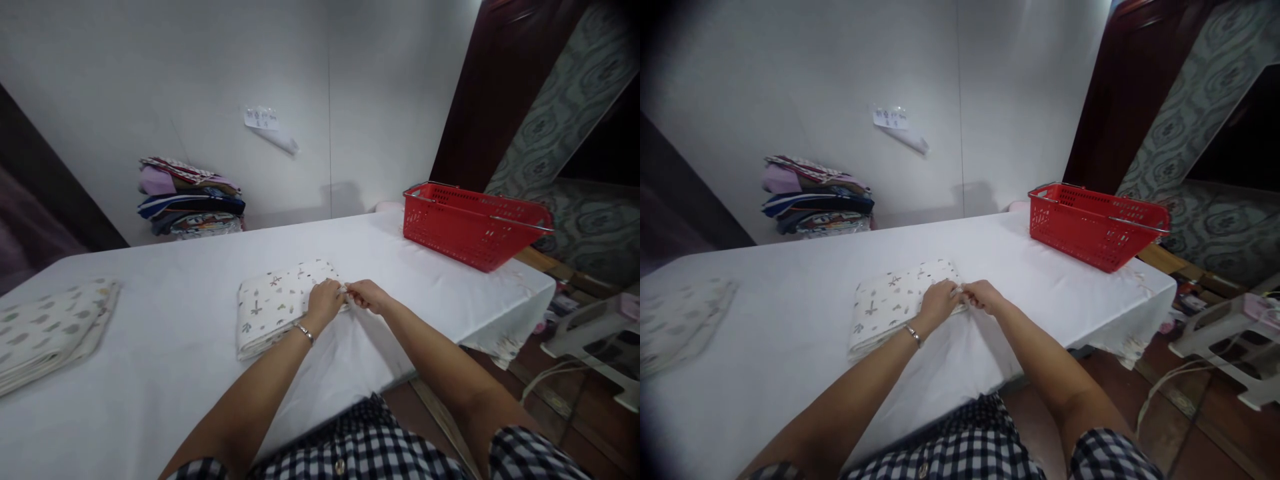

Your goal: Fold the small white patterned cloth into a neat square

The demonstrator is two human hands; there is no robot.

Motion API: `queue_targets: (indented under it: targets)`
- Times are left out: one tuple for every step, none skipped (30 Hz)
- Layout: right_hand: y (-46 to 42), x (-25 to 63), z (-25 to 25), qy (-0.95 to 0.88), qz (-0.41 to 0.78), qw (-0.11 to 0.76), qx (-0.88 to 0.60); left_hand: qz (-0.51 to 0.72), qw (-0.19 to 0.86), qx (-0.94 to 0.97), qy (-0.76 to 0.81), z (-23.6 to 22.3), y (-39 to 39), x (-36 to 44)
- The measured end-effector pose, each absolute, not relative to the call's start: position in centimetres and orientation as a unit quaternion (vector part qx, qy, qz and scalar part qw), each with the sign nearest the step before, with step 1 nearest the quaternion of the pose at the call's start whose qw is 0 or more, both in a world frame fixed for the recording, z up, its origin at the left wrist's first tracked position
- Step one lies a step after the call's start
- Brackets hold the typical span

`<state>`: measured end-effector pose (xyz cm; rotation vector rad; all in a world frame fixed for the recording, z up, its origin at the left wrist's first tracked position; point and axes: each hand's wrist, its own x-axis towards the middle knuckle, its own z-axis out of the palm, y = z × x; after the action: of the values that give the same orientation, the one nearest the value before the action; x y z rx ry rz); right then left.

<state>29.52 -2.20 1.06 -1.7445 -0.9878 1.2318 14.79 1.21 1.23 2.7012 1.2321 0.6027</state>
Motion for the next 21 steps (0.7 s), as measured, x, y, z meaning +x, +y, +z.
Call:
queue_targets:
  targets:
    - [-2.5,29.6,0.9,-0.390,0.471,0.381,-0.693,0.196,0.065,0.886,0.415,1.4,1.3,14.8]
    - [-2.7,29.8,0.7,-0.390,0.463,0.377,-0.701,0.196,0.075,0.882,0.423,1.5,1.4,14.8]
    - [-2.9,29.8,0.5,-0.390,0.460,0.365,-0.709,0.196,0.085,0.877,0.430,1.7,1.5,14.7]
    - [-3.0,29.9,0.3,-0.392,0.457,0.347,-0.719,0.197,0.094,0.874,0.434,1.8,1.5,14.7]
    - [-3.1,29.9,0.1,-0.399,0.453,0.323,-0.729,0.196,0.100,0.872,0.436,1.9,1.5,14.7]
    - [-3.0,29.8,0.0,-0.410,0.448,0.298,-0.736,0.194,0.105,0.872,0.437,2.0,1.5,14.6]
    - [-2.9,29.7,-0.1,-0.424,0.440,0.274,-0.743,0.192,0.109,0.873,0.436,2.0,1.5,14.6]
    - [-2.7,29.6,-0.3,-0.439,0.428,0.250,-0.749,0.190,0.111,0.873,0.434,2.1,1.5,14.6]
    - [-2.5,29.5,-0.4,-0.453,0.416,0.230,-0.754,0.188,0.114,0.874,0.434,2.1,1.5,14.6]
    - [-2.4,29.4,-0.7,-0.464,0.405,0.215,-0.758,0.188,0.115,0.874,0.434,2.2,1.5,14.6]
    - [-2.2,29.4,-1.0,-0.473,0.398,0.204,-0.759,0.188,0.116,0.873,0.434,2.2,1.5,14.5]
    - [-2.1,29.5,-1.3,-0.480,0.393,0.198,-0.759,0.190,0.118,0.873,0.433,2.1,1.6,14.5]
    - [-2.1,29.6,-1.6,-0.485,0.393,0.201,-0.755,0.191,0.120,0.874,0.430,2.1,1.6,14.5]
    - [-2.1,29.7,-1.9,-0.488,0.399,0.214,-0.746,0.191,0.123,0.875,0.427,1.9,1.6,14.4]
    - [-2.1,29.9,-2.2,-0.487,0.408,0.233,-0.736,0.190,0.127,0.877,0.423,1.8,1.6,14.4]
    - [-2.2,30.1,-2.3,-0.482,0.419,0.253,-0.727,0.191,0.132,0.879,0.417,1.5,1.6,14.4]
    - [-2.3,30.2,-2.4,-0.474,0.429,0.269,-0.720,0.191,0.138,0.880,0.412,1.3,1.5,14.4]
    - [-2.4,30.4,-2.5,-0.466,0.435,0.281,-0.717,0.194,0.144,0.881,0.407,1.0,1.4,14.4]
    - [-2.5,30.5,-2.4,-0.460,0.437,0.287,-0.718,0.197,0.149,0.880,0.405,0.6,1.4,14.5]
    - [-2.5,30.5,-2.3,-0.459,0.433,0.289,-0.720,0.199,0.152,0.879,0.405,0.3,1.3,14.5]
    - [-2.6,30.6,-2.1,-0.465,0.424,0.289,-0.721,0.199,0.153,0.878,0.407,0.1,1.2,14.6]
